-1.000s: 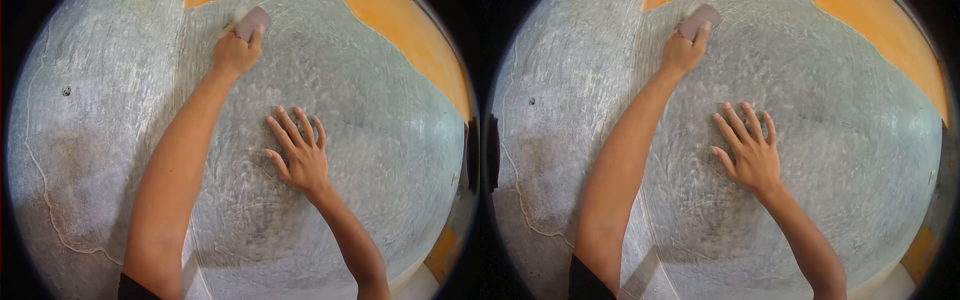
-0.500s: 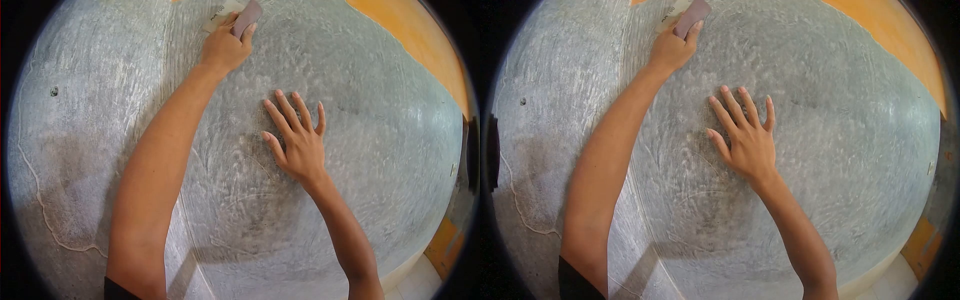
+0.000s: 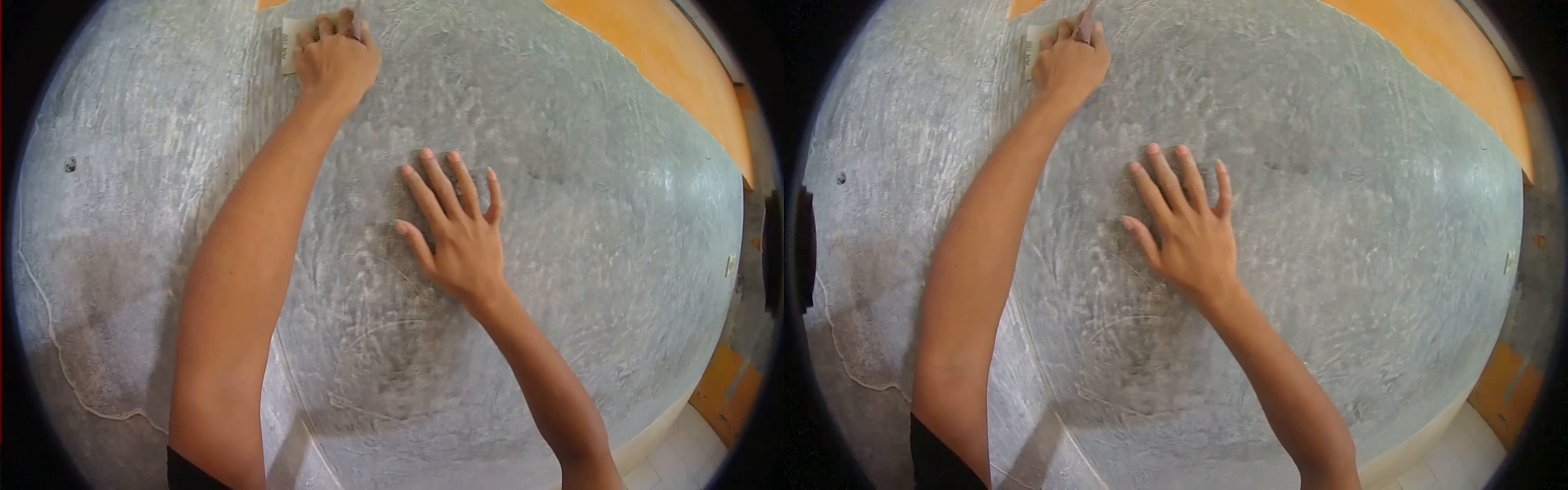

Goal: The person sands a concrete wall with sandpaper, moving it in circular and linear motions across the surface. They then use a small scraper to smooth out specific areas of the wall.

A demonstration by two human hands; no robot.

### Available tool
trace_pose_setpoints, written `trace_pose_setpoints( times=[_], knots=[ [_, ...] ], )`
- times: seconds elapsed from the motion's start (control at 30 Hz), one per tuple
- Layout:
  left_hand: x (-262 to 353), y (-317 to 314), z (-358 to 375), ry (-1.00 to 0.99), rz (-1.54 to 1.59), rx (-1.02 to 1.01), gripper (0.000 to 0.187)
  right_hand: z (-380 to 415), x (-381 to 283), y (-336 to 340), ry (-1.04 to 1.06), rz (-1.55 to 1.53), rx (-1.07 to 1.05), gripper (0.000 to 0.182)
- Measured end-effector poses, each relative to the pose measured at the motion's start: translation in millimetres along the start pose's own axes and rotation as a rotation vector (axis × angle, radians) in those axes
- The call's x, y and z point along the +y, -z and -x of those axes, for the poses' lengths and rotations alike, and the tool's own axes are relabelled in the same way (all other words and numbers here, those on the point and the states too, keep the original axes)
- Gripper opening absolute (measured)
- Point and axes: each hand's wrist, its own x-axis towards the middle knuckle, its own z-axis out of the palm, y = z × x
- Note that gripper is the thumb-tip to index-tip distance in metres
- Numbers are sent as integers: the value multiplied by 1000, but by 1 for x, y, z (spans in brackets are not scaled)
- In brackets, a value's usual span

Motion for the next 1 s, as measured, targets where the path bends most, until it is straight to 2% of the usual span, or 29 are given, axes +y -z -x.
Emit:
trace_pose_setpoints(
  times=[0.03, 0.13, 0.23, 0.33, 0.43, 0.53, 0.57, 0.67, 0.77, 0.87, 0.97, 1.0],
  knots=[
    [10, 9, -7, 94, 10, -131, 56, -1, -1, 0, 2, -2, 2, 57],
    [52, 21, -4, 138, -40, -206, 56, 0, -1, -2, 15, -7, 4, 58],
    [76, 10, -3, -19, -117, -219, 54, 1, 0, -3, 26, -14, 1, 59],
    [80, 7, -12, -283, 111, -271, 55, 2, 3, -2, 49, -35, -11, 59],
    [83, 10, -25, -79, 35, -272, 56, 2, 4, -3, 67, -56, -29, 60],
    [86, 7, -40, 235, -3, -212, 56, 1, 5, -2, 91, -77, -44, 62],
    [71, -26, -49, 158, -48, -71, 57, 0, 6, -2, 101, -89, -48, 63],
    [103, -19, -50, 83, -10, -239, 58, -1, 7, -2, 130, -134, -44, 64],
    [128, -53, -57, -381, 118, -98, 64, 0, 11, -5, 155, -170, -31, 65],
    [159, -63, -81, -292, 114, -231, 56, 2, 15, -5, 177, -167, -48, 64],
    [202, -46, -54, 154, 120, 37, 54, 8, 19, -9, 203, -250, -4, 59],
    [212, -39, -50, 52, 136, -30, 53, 10, 20, -11, 213, -271, 10, 59]
  ],
)
